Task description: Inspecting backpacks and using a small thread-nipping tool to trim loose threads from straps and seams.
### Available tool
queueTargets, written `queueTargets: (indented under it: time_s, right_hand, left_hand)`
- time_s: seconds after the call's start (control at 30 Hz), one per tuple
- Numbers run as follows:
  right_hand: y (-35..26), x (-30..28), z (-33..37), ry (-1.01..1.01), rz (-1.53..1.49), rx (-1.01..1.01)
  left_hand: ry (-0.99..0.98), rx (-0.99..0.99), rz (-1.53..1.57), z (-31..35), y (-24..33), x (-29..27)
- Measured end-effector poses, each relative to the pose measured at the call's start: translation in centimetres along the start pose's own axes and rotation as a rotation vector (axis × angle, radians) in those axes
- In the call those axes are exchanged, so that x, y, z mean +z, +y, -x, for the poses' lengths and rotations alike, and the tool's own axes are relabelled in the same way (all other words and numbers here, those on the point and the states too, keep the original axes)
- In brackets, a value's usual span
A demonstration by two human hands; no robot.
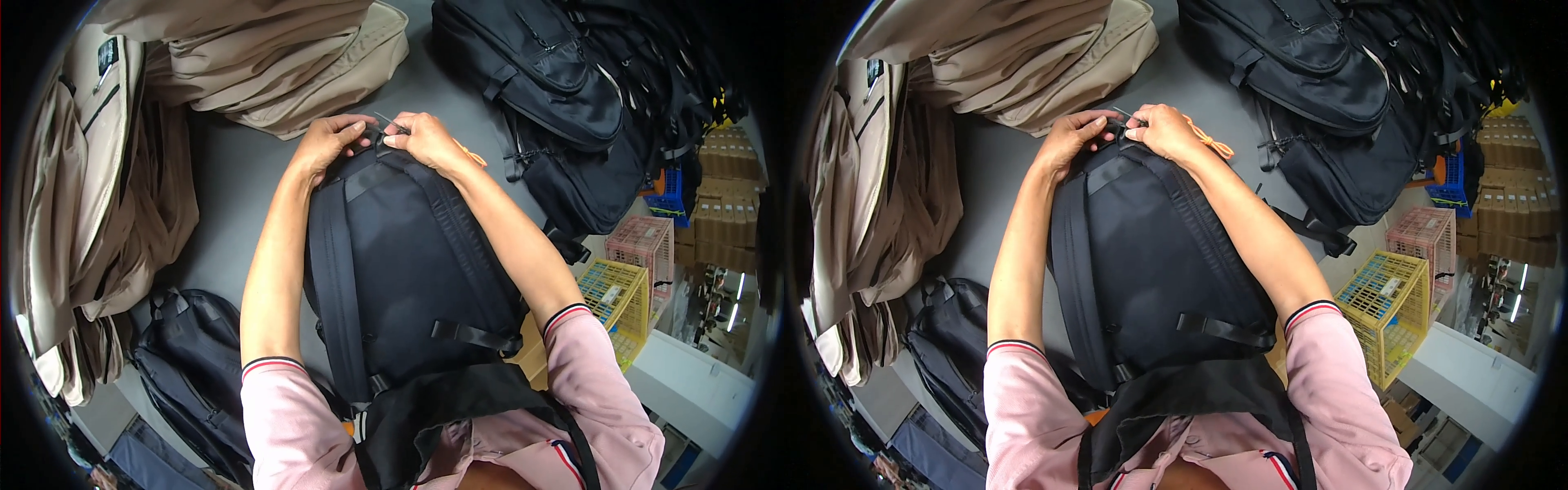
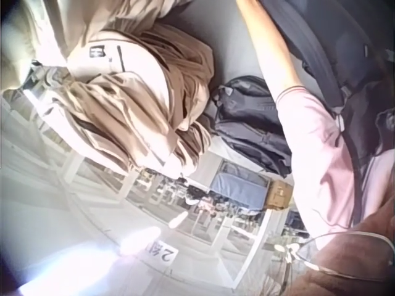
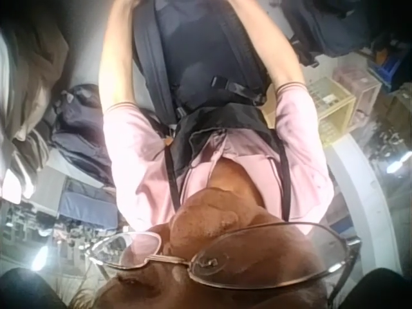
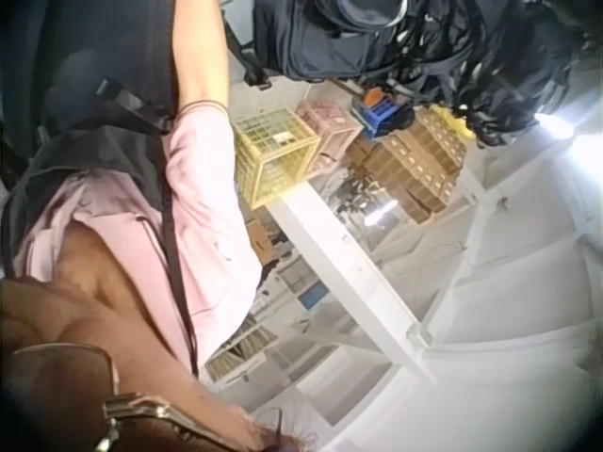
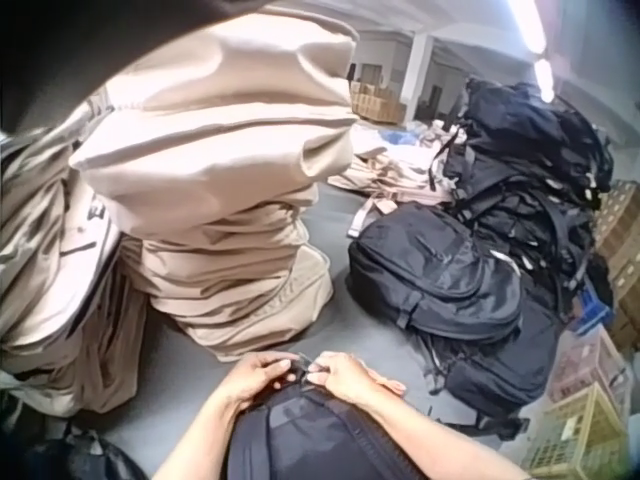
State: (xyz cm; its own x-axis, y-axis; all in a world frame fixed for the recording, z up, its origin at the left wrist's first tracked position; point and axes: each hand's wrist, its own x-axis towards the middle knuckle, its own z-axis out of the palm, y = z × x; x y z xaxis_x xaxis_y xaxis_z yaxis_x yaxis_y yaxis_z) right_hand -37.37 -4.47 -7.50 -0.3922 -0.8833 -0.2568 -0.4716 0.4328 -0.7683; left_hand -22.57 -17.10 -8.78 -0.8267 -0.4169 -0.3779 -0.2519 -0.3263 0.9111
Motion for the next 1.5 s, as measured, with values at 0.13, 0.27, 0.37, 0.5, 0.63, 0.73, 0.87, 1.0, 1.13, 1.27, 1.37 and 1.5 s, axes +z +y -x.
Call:
queueTargets:
  time_s: [0.13, 0.27, 0.37, 0.5, 0.63, 0.73, 0.87, 1.0, 1.13, 1.27, 1.37, 1.5]
  right_hand:
    - [1.0, -0.8, -0.3, -0.179, -0.297, 0.218]
    - [-0.7, -2.2, 0.3, -0.336, -0.570, 0.281]
    - [0.5, -0.9, -0.1, -0.239, -0.416, 0.228]
    - [-0.5, 0.0, 1.7, -0.014, -0.243, -0.076]
    - [-4.9, -1.1, 4.6, 0.324, 0.211, -0.196]
    - [-5.1, -2.0, 4.9, 0.287, 0.505, -0.411]
    - [-5.3, -2.1, 4.9, 0.278, 0.615, -0.463]
    - [-5.3, -1.9, 4.8, 0.275, 0.694, -0.465]
    - [-5.3, -1.9, 4.7, 0.287, 0.749, -0.530]
    - [-5.3, -2.0, 4.4, 0.291, 0.760, -0.558]
    - [-5.4, -2.4, 4.2, 0.278, 0.781, -0.595]
    - [-5.2, -2.8, 3.5, 0.198, 0.710, -0.601]
  left_hand:
    - [0.021, -0.030, 0.080, -0.1, 0.1, 0.5]
    - [0.051, -0.044, 0.090, 0.2, 0.5, 0.8]
    - [0.065, -0.059, 0.081, 0.1, 0.4, 0.9]
    - [0.125, -0.055, 0.164, 0.2, 0.4, 1.2]
    - [0.198, -0.019, 0.153, 1.1, 0.8, 1.4]
    - [0.223, 0.014, 0.121, 1.1, 0.9, 1.6]
    - [0.239, 0.029, 0.099, 1.1, 0.9, 1.7]
    - [0.238, 0.035, 0.096, 1.2, 1.0, 1.8]
    - [0.236, 0.035, 0.096, 1.2, 0.7, 1.7]
    - [0.231, 0.029, 0.100, 1.2, 0.8, 1.6]
    - [0.229, 0.022, 0.100, 1.2, 1.0, 1.8]
    - [0.133, -0.002, 0.217, 1.0, 0.4, 0.9]
